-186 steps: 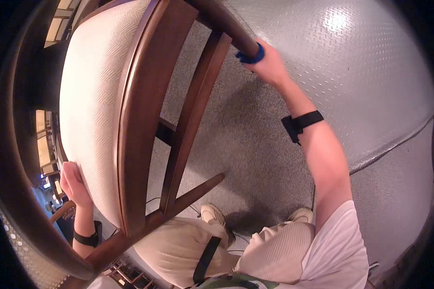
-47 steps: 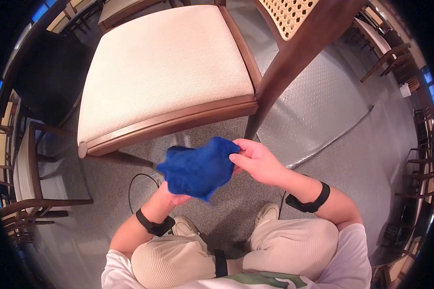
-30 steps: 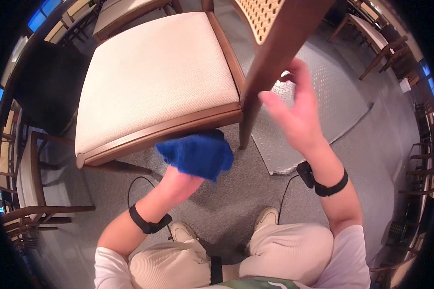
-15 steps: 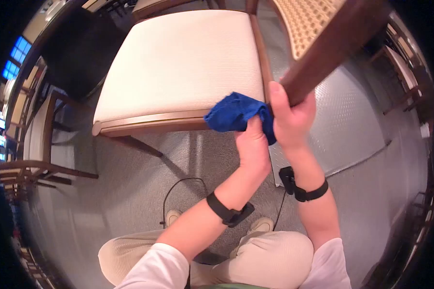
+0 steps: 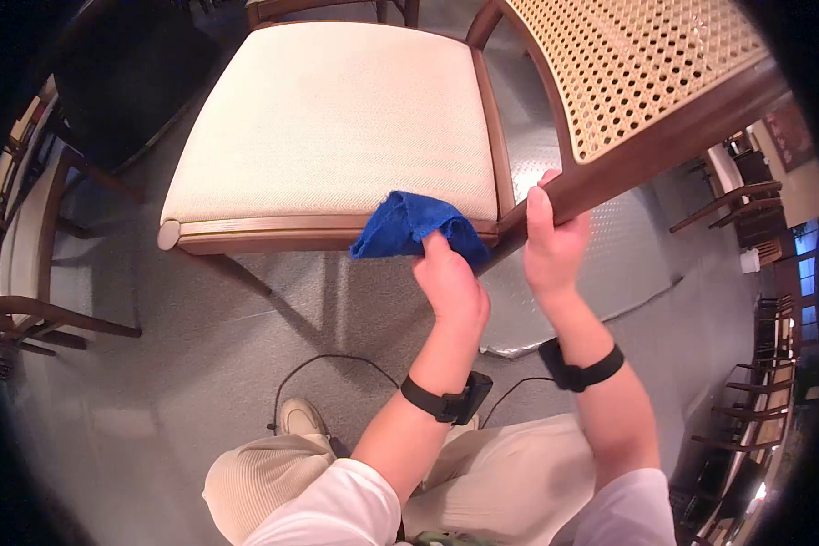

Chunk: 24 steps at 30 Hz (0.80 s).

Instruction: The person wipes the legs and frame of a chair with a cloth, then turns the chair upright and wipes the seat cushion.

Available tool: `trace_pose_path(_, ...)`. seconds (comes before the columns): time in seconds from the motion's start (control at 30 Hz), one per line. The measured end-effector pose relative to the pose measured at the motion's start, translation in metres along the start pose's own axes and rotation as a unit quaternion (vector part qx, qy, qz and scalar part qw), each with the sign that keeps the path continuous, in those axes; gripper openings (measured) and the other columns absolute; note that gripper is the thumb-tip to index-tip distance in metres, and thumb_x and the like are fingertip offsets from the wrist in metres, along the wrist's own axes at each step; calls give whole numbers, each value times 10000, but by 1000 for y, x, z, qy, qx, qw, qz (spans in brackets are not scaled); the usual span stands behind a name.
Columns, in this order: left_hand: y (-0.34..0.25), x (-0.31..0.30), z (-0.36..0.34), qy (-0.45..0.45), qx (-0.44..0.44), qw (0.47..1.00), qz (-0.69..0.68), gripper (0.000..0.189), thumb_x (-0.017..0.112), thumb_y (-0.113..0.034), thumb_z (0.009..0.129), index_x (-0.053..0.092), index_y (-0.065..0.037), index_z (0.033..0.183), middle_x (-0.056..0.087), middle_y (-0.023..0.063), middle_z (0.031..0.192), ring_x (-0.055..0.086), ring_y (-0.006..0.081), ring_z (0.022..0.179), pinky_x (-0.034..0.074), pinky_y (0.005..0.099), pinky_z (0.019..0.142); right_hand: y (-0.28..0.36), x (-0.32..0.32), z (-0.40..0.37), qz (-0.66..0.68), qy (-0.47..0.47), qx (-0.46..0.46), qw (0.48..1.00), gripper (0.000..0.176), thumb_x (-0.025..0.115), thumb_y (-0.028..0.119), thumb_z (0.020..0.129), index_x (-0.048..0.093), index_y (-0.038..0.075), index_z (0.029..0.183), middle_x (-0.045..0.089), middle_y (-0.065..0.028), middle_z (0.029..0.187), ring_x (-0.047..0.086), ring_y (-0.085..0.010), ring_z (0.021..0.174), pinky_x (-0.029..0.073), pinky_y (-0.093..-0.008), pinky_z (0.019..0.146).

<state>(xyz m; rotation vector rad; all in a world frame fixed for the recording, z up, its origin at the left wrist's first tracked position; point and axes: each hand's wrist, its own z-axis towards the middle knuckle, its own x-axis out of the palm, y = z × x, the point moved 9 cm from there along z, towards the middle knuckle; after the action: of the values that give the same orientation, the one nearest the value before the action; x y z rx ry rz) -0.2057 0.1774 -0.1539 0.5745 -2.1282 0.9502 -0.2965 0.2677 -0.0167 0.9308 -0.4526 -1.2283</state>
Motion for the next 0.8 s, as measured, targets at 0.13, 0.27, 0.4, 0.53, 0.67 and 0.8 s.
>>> trace_pose_path(0.13, 46, -6, -4, -12, 16, 990, 141, 380, 517, -360, 932, 576, 5, 1015, 585, 10, 936, 530, 104, 822, 443, 288, 738, -1, 2, -7, 24, -38, 43, 998, 206, 573, 180, 901, 514, 15, 1012, 514, -20, 923, 472, -94, 827, 409, -254, 738)
trace_pose_path(0.27, 49, -5, -4, 16, 41, 978, 206, 412, 518, -358, 930, 587, 39, 1015, 597, 51, 945, 519, 135, 860, 438, 309, 783, -7, -4, -12, 10, -89, 87, 992, 248, 580, 187, 897, 497, 9, 1048, 535, -51, 975, 507, -124, 886, 425, -281, 797)
trace_pose_path(0.4, 25, -1, -13, 25, 129, 909, 395, 387, 475, -286, 931, 590, 74, 1015, 613, 105, 935, 540, 204, 908, 433, 338, 833, -7, -6, -13, -4, -122, 82, 989, 278, 579, 184, 897, 484, -6, 1076, 546, -84, 1019, 527, -149, 924, 432, -304, 829)
trace_pose_path(0.53, 41, -10, -11, 86, 21, 947, 309, 350, 475, -228, 902, 584, 99, 966, 623, 177, 881, 563, 207, 825, 446, 338, 769, -3, -7, -11, -22, -93, 57, 994, 276, 569, 198, 907, 485, -8, 1069, 536, -68, 1018, 497, -134, 945, 403, -287, 858)
trace_pose_path(0.67, 7, -26, -7, -4, -8, 963, 270, 260, 440, -153, 891, 579, 61, 842, 597, 131, 781, 540, 197, 728, 435, 337, 672, 1, -5, -10, -38, -88, 52, 994, 253, 564, 193, 911, 494, 0, 1059, 529, -47, 1006, 480, -122, 936, 390, -275, 853)
trace_pose_path(0.8, -59, -53, 16, -74, 99, 901, 416, 186, 416, -162, 901, 486, 7, 931, 569, 96, 878, 516, 237, 731, 435, 359, 725, 6, 1, -8, -39, -80, 49, 995, 204, 559, 175, 912, 511, 15, 1028, 522, -22, 964, 470, -103, 882, 389, -259, 811)
